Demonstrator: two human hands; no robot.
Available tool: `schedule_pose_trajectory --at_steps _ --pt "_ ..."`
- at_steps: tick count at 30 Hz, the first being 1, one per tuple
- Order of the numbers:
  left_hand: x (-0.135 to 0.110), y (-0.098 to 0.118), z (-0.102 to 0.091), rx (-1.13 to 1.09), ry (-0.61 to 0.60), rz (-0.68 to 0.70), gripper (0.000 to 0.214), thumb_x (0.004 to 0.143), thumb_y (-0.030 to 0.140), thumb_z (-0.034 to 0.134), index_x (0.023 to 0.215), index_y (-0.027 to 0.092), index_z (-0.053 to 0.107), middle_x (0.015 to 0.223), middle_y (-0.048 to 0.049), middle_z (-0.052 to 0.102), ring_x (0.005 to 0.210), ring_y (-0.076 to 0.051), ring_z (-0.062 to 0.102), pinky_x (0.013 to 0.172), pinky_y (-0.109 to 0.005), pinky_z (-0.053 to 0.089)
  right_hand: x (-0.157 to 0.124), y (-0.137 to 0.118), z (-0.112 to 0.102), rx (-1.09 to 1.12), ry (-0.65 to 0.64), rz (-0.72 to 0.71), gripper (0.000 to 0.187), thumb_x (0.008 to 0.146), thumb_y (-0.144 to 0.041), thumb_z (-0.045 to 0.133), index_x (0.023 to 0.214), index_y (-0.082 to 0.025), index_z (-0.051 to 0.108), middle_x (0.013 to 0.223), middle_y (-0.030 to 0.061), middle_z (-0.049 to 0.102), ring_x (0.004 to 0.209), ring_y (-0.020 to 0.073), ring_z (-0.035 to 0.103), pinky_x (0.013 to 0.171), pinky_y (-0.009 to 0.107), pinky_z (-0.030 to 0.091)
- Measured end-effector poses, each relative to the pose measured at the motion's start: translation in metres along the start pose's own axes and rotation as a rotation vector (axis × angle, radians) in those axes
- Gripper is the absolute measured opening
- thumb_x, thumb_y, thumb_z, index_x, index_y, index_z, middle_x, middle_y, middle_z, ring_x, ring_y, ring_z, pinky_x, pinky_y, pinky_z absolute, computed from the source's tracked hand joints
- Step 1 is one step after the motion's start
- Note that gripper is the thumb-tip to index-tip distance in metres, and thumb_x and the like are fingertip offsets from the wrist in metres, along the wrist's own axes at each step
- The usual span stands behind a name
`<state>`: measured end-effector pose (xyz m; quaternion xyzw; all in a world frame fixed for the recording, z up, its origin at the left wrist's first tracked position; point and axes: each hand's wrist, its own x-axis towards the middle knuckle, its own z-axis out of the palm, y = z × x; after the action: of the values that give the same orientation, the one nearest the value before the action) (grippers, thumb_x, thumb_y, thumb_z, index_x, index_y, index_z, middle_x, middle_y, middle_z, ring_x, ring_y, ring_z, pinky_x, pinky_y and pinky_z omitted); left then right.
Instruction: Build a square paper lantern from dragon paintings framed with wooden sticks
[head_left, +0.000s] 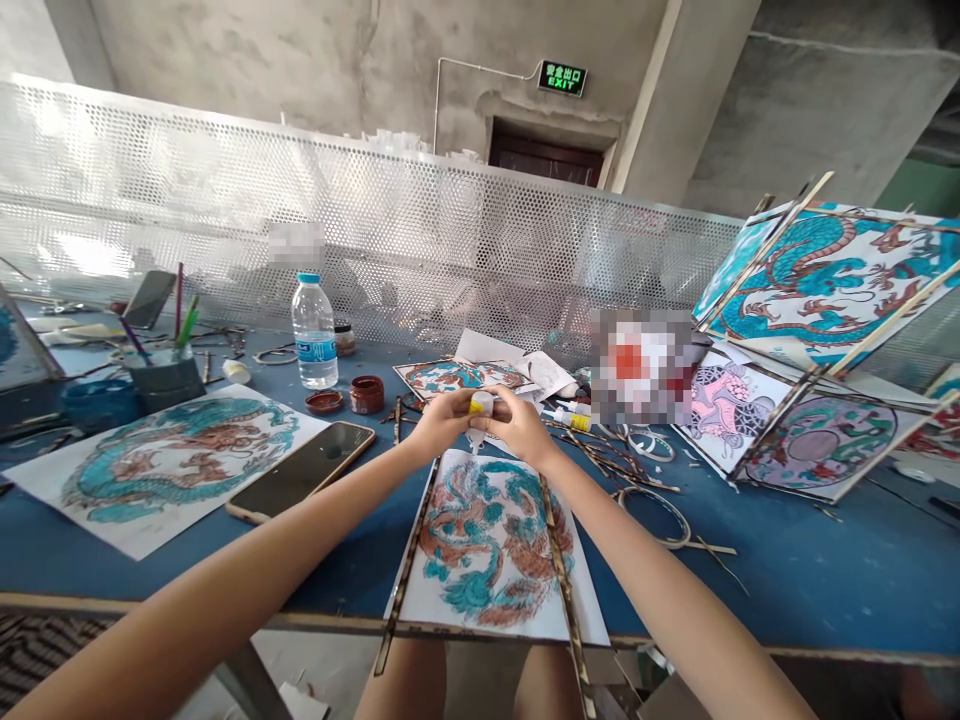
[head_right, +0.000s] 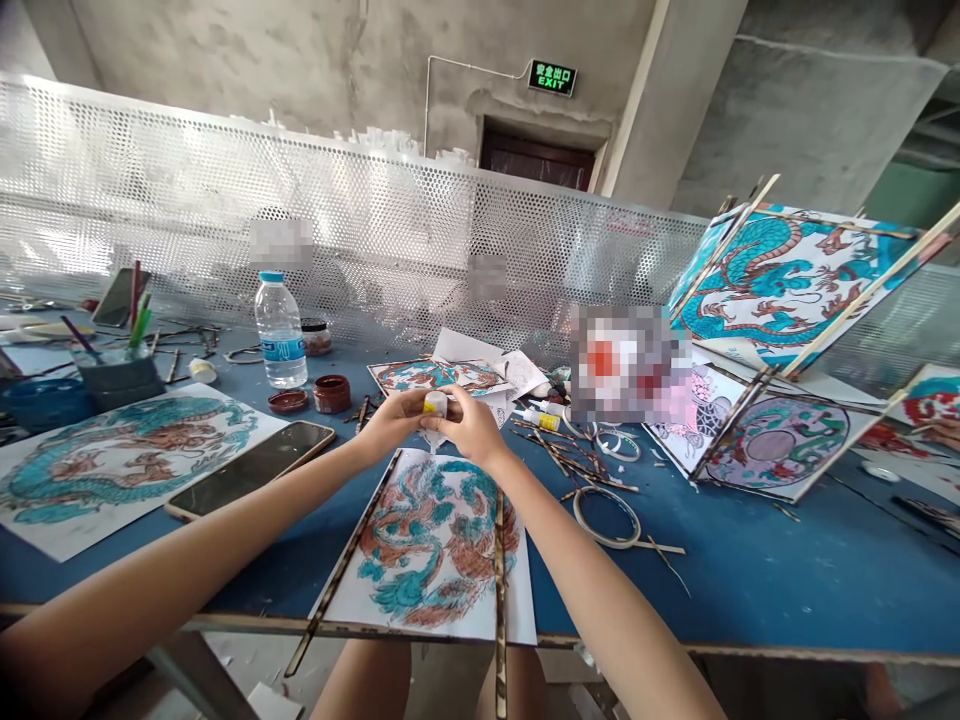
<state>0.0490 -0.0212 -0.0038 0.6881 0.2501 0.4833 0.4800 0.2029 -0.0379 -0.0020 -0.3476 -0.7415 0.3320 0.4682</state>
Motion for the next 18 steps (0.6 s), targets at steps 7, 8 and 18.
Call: schedule_pose_trajectory --at_steps 7,8,18 --pt "0.002 -0.011 0.017 -0.14 0.005 -0.063 0.046 0.061 0.029 0.073 0.101 0.013 0.059 0.093 -0.008 0.069 0.09 -0.022 0.063 0.085 -0.035 0.045 -0.004 0.0 -0.017 -0.198 -0.034 0.047 0.04 0.069 -0.039 0.069 0.102 -0.022 0.054 0.083 0.0029 0.069 0.079 0.022 0.065 0.07 0.034 0.049" --pt "0.002 -0.012 0.019 -0.152 -0.001 -0.074 0.047 0.061 0.03 0.074 0.102 0.013 0.058 0.094 -0.0083 0.069 0.09 -0.022 0.063 0.085 -0.034 0.045 -0.005 0.0 -0.019 -0.218 -0.04 0.055 0.041 0.069 -0.039 0.069 0.103 -0.022 0.054 0.082 0.0031 0.069 0.078 0.0222 0.065 0.07 0.034 0.049" --pt "0.017 -0.015 0.036 -0.241 -0.053 -0.101 0.04 0.061 0.021 0.071 0.097 0.013 0.056 0.09 -0.0068 0.068 0.09 -0.02 0.062 0.081 -0.029 0.045 -0.006 -0.006 -0.043 -0.337 -0.026 0.092 0.037 0.068 -0.04 0.07 0.095 -0.021 0.056 0.078 0.0034 0.068 0.074 0.0212 0.063 0.063 0.029 0.046"
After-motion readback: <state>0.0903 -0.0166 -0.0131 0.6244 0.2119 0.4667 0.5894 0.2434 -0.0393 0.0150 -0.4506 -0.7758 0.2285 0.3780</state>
